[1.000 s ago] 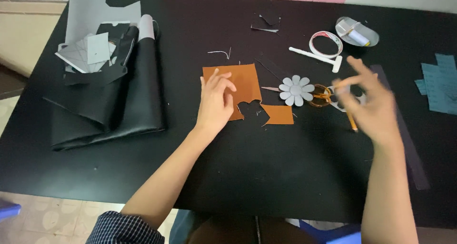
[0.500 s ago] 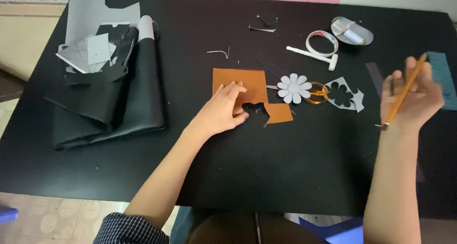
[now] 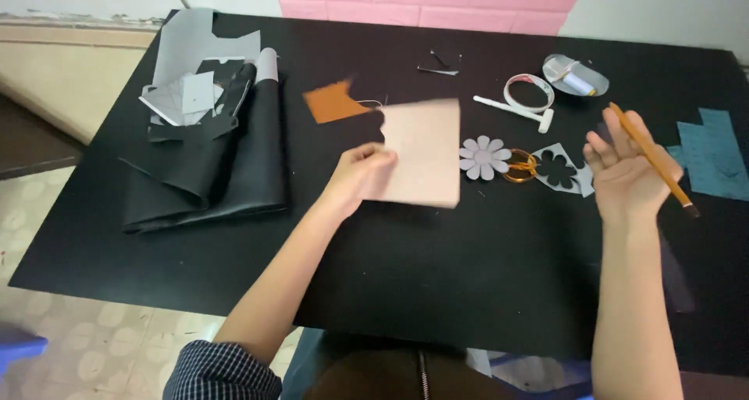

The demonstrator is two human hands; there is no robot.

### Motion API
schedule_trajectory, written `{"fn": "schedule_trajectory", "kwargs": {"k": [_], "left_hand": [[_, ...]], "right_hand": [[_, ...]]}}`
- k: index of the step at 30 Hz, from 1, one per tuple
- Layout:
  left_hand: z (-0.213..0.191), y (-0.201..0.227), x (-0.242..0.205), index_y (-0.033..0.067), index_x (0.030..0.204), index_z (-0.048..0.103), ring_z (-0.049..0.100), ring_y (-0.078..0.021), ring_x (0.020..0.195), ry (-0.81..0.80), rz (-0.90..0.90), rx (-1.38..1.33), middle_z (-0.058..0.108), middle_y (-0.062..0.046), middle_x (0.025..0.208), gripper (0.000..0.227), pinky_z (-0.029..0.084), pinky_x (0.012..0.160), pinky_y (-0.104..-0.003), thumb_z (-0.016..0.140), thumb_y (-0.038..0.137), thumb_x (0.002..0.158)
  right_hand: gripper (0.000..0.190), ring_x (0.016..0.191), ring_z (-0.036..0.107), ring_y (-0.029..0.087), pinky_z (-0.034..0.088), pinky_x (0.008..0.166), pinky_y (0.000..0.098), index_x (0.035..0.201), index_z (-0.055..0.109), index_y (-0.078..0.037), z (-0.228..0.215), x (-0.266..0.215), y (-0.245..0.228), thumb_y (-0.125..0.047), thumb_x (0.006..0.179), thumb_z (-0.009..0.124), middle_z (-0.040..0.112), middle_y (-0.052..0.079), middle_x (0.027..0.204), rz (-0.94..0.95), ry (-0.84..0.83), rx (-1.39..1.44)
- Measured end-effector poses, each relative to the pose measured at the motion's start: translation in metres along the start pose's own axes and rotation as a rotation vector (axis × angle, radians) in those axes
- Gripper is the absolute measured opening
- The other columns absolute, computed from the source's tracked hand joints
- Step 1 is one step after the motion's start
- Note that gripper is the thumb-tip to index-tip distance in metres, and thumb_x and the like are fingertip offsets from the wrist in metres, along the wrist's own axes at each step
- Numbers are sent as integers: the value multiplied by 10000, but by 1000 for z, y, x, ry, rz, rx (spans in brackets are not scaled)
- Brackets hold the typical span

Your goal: Tracing a flower template onto leather, cutting it out with scissors, and using a small hammer tool to shape the leather piece.

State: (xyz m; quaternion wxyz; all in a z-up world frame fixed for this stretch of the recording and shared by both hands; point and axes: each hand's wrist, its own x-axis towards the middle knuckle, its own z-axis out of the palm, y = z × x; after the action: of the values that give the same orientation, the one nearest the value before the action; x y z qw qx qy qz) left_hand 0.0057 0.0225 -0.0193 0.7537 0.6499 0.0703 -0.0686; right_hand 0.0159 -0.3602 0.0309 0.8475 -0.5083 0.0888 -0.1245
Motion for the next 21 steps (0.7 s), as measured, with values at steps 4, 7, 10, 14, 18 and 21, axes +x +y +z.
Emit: {"fn": "schedule_trajectory", "kwargs": {"k": [4, 7, 10, 14, 18, 21], "left_hand": [[-4, 26, -7, 150, 1013, 797, 642, -158, 1140, -137, -216, 459, 748, 6, 1149, 323, 401, 1012, -330, 706, 371, 796], [-3, 33, -1, 164, 722, 564, 690, -119, 1079, -278, -103, 852, 753, -13, 1287, 309, 449, 753, -310, 794, 362, 782], [10, 42, -4, 154, 1268, 649, 708, -293, 958, -212, -59, 1239, 711, -84, 1206, 550, 541, 717, -388, 763, 409, 793], [20, 8, 11, 147, 1440, 503, 466, -361, 1281, 34, 490, 1579, 479, -116, 1441, 797, 408, 1019, -572, 760, 544, 799], [52, -10, -18, 52, 1407, 563, 351, -435, 1418, -103, 500, 1522, 445, -192, 1484, 543, 165, 1174, -671, 665, 314, 942], [59, -40, -12, 56, 1390, 575, 358, -396, 1413, -186, 569, 1418, 483, -157, 1403, 453, 238, 1176, -618, 594, 279, 996]], "right_hand": [[660, 1137, 722, 144, 489, 1178, 335, 1352, 640, -231, -1, 0, 5, -626, 871, 420, 706, -16, 1392, -13, -80, -70], [768, 1092, 734, 164, 518, 1087, 324, 1354, 644, -211, 15, -10, 2, -647, 826, 297, 690, 39, 1458, 8, -8, -43], [731, 1109, 787, 215, 531, 1059, 323, 1497, 469, -78, 27, -19, 0, -219, 784, 542, 571, 116, 1572, 7, -56, -35], [364, 1042, 772, 226, 675, 923, 326, 1232, 671, -115, 27, -12, 13, -327, 937, 648, 687, 71, 1334, -246, -178, -251], [479, 672, 748, 160, 587, 700, 194, 911, 719, -73, 45, -28, 39, -384, 1151, 443, 714, 121, 737, -393, -127, -497], [506, 548, 700, 304, 613, 665, 363, 1024, 672, 69, 29, -12, 92, -340, 1119, 388, 618, 231, 619, -323, -415, -347]]}}
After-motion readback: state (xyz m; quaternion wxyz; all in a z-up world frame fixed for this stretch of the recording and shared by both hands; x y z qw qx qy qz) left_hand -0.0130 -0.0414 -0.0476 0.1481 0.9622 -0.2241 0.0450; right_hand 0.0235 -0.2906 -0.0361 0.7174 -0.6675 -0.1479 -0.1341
